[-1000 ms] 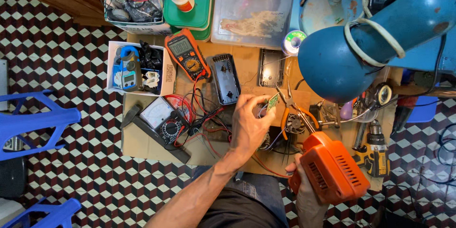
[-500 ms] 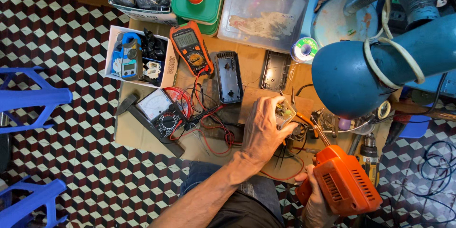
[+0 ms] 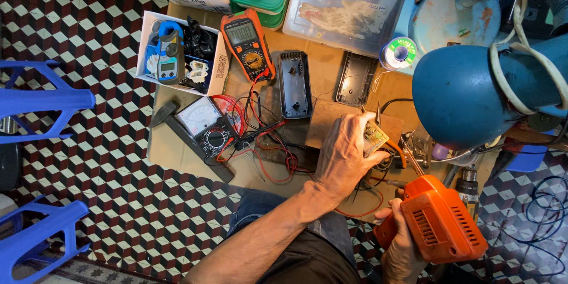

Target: The person uses a heat gun to apply heat to a green circuit board, then uses pliers to adjust components on a small electronic module. The person repeatedly switches between heating and adjusting the components on the bench.

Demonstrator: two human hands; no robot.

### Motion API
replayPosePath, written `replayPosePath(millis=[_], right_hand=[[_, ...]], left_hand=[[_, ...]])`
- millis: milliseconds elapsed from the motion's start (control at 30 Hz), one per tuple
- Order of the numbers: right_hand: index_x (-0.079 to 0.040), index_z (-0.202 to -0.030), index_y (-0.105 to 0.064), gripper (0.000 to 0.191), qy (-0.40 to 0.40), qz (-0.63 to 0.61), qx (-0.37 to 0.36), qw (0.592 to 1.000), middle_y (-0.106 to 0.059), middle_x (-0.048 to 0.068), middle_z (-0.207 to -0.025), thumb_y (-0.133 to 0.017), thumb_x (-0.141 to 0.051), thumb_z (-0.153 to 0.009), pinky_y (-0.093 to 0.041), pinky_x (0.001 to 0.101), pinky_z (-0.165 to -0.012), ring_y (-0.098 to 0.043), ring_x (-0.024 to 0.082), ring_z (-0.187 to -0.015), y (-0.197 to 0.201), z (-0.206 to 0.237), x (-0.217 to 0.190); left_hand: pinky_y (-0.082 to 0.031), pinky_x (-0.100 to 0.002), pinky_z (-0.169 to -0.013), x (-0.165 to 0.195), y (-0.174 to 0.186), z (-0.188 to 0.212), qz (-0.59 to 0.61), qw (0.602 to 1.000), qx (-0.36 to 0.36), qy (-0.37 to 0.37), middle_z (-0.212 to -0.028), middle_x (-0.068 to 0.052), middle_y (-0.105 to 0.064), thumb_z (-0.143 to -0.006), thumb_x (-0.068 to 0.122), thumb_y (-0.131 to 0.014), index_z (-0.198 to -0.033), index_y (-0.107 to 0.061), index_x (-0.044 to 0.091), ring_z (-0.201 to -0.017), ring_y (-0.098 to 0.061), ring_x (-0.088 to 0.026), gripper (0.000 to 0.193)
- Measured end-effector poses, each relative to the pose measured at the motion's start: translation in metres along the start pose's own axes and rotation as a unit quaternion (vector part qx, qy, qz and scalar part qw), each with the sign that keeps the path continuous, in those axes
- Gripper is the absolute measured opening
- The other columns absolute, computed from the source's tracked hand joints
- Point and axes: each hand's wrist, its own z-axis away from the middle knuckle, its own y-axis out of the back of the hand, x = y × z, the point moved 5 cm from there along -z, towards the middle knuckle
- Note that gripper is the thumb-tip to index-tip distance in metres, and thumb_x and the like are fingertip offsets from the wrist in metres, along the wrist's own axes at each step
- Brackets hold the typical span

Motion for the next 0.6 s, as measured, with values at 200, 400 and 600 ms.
replayPosePath(millis=[200,400,600], right_hand=[[0.003,-0.130,-0.057,0.039,0.004,0.010,0.014,1.000,-0.066,0.012,-0.102,-0.071,-0.001,-0.094,-0.057,0.0342,-0.067,-0.065,0.019,-0.071,-0.005,0.005,-0.008],[0.002,-0.128,-0.060,0.035,-0.049,0.022,0.003,0.999,-0.066,0.013,-0.081,-0.068,-0.004,-0.095,-0.054,0.0326,-0.068,-0.064,0.020,-0.071,-0.008,0.008,-0.007],[0.004,-0.122,-0.060,0.029,-0.040,0.006,0.000,0.999,-0.068,0.011,-0.082,-0.067,-0.004,-0.095,-0.055,0.0316,-0.070,-0.066,0.019,-0.072,-0.005,0.007,0.004]], left_hand=[[-0.048,-0.041,-0.095,0.004,0.002,0.004,-0.007,1.000,-0.015,-0.015,-0.114,-0.014,-0.055,-0.072,0.020,-0.092,-0.137,-0.049,0.005,-0.108,-0.058,-0.032,0.079],[-0.049,-0.040,-0.097,0.006,0.007,0.009,0.002,0.999,-0.027,-0.043,-0.119,-0.014,-0.055,-0.075,0.019,-0.090,-0.138,-0.048,0.006,-0.110,-0.059,-0.031,0.077],[-0.051,-0.040,-0.100,0.003,0.020,0.014,0.012,0.999,-0.012,-0.040,-0.122,-0.015,-0.055,-0.080,0.018,-0.088,-0.134,-0.052,0.006,-0.114,-0.059,-0.032,0.066]])
